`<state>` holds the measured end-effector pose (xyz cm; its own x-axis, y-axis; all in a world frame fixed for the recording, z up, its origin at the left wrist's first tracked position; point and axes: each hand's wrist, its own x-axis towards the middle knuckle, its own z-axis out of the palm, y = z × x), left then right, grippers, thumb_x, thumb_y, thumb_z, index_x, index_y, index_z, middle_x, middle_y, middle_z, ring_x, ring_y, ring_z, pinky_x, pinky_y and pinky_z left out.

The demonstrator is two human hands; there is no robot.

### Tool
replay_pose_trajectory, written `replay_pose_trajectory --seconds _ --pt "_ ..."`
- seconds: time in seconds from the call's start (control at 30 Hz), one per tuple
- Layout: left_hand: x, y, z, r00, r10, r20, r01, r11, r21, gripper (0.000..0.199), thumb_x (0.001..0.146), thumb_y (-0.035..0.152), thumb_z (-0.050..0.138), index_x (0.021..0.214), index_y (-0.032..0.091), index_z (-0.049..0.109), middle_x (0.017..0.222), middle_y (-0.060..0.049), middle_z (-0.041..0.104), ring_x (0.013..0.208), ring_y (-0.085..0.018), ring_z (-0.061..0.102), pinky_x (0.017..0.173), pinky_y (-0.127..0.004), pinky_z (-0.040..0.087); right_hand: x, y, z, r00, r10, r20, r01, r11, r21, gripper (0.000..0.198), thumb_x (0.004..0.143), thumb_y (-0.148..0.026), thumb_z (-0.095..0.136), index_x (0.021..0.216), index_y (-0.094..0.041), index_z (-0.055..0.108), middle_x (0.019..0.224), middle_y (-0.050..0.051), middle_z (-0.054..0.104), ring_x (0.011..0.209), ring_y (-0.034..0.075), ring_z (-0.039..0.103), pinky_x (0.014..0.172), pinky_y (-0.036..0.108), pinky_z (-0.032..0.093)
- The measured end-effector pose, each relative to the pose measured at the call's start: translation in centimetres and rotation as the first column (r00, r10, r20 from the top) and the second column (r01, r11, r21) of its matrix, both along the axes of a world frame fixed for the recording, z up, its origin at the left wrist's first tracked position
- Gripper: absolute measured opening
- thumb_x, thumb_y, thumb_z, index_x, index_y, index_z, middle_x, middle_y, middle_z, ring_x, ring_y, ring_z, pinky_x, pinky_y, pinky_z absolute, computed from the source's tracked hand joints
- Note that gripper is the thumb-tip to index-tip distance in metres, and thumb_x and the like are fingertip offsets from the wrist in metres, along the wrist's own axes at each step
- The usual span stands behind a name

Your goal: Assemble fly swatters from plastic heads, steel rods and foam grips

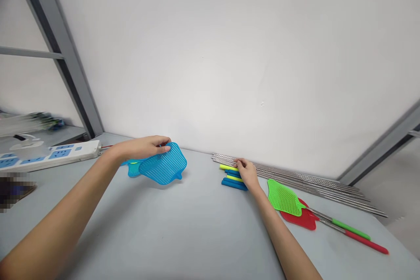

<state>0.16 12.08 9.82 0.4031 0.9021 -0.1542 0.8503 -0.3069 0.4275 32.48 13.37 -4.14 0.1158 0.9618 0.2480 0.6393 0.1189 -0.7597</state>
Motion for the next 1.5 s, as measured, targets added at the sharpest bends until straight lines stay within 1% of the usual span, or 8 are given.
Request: replay_pose_trajectory --seconds 0.17,0.37,0.53,0.77,0.9,1.03,1.33,1.5 --pt "0.2 0.1 -0.3 1.0 -0.025 -0.01 0.025 1.0 0.005 0.032 0.072 0.046 0.032 0.079 0.019 0.047 0.079 -0.003 0.052 0.07 -0.016 0.046 0.058 -0.025 0.035 0.9 0.2 0.4 1.0 -0.004 -0.02 0.004 0.999 -0.043 0.025 0.079 -0.03 0.042 0.095 -0.013 0.051 0.093 0.005 0.054 0.078 0.014 0.053 0.068 0.033 0.043" --pt "0.7 0.1 -0.4 0.999 -0.045 -0.031 0.045 0.999 -0.003 0.029 0.072 0.044 0.032 0.072 0.018 0.043 0.073 -0.002 0.049 0.064 -0.015 0.043 0.054 -0.024 0.033 3.7 0.4 1.0 0.994 -0.098 -0.044 0.091 0.986 -0.14 0.028 0.079 -0.029 0.043 0.102 -0.014 0.048 0.1 0.006 0.05 0.083 0.015 0.051 0.069 0.034 0.043" --pt "1.1 0.1 -0.7 0.997 -0.065 -0.031 0.065 0.998 0.005 0.028 0.072 0.044 0.031 0.068 0.018 0.041 0.069 -0.001 0.046 0.061 -0.014 0.041 0.052 -0.024 0.032 5.8 0.1 1.6 0.99 -0.142 -0.013 0.133 0.95 -0.282 0.027 0.079 -0.029 0.043 0.102 -0.015 0.048 0.103 0.006 0.05 0.084 0.016 0.051 0.07 0.034 0.043" --pt "0.8 0.6 -1.3 0.999 -0.042 -0.012 0.042 0.999 -0.018 0.031 0.071 0.047 0.033 0.076 0.02 0.046 0.08 -0.003 0.052 0.07 -0.017 0.046 0.059 -0.026 0.035 8.6 -0.7 3.0 0.989 -0.147 0.03 0.144 0.879 -0.455 0.027 0.079 -0.028 0.043 0.102 -0.015 0.048 0.103 0.006 0.049 0.085 0.016 0.051 0.07 0.034 0.043" --pt "0.9 0.7 -1.5 1.0 -0.03 0.0 0.03 0.999 -0.027 0.032 0.071 0.047 0.034 0.078 0.02 0.048 0.082 -0.003 0.053 0.073 -0.018 0.047 0.061 -0.027 0.036 10.1 -1.5 3.4 0.991 -0.124 0.044 0.128 0.84 -0.528 0.027 0.079 -0.028 0.043 0.102 -0.015 0.047 0.103 0.007 0.049 0.084 0.016 0.051 0.07 0.034 0.043" --pt "1.0 0.8 -1.7 0.999 -0.036 0.005 0.036 0.999 -0.031 0.031 0.071 0.046 0.034 0.079 0.02 0.049 0.081 -0.003 0.053 0.073 -0.018 0.048 0.062 -0.027 0.036 11.2 -1.9 3.1 0.996 -0.07 0.054 0.088 0.82 -0.566 0.028 0.079 -0.029 0.043 0.103 -0.014 0.047 0.102 0.007 0.05 0.084 0.016 0.051 0.07 0.035 0.043" --pt "1.3 0.8 -1.6 1.0 -0.028 -0.013 0.027 0.998 -0.049 0.032 0.071 0.046 0.034 0.081 0.02 0.049 0.085 -0.004 0.053 0.077 -0.019 0.048 0.064 -0.028 0.036 11.6 -1.5 2.4 0.993 0.081 0.082 -0.016 0.799 -0.601 0.027 0.079 -0.028 0.043 0.102 -0.014 0.048 0.101 0.006 0.05 0.084 0.016 0.051 0.07 0.035 0.043" --pt "1.5 0.7 -1.6 1.0 -0.011 -0.016 0.01 0.999 -0.052 0.034 0.07 0.046 0.034 0.084 0.019 0.05 0.086 -0.005 0.054 0.079 -0.019 0.048 0.064 -0.028 0.037 11.4 -1.4 2.0 0.988 0.102 0.115 -0.018 0.819 -0.574 0.027 0.078 -0.028 0.044 0.101 -0.014 0.048 0.102 0.006 0.05 0.085 0.017 0.051 0.071 0.035 0.043"
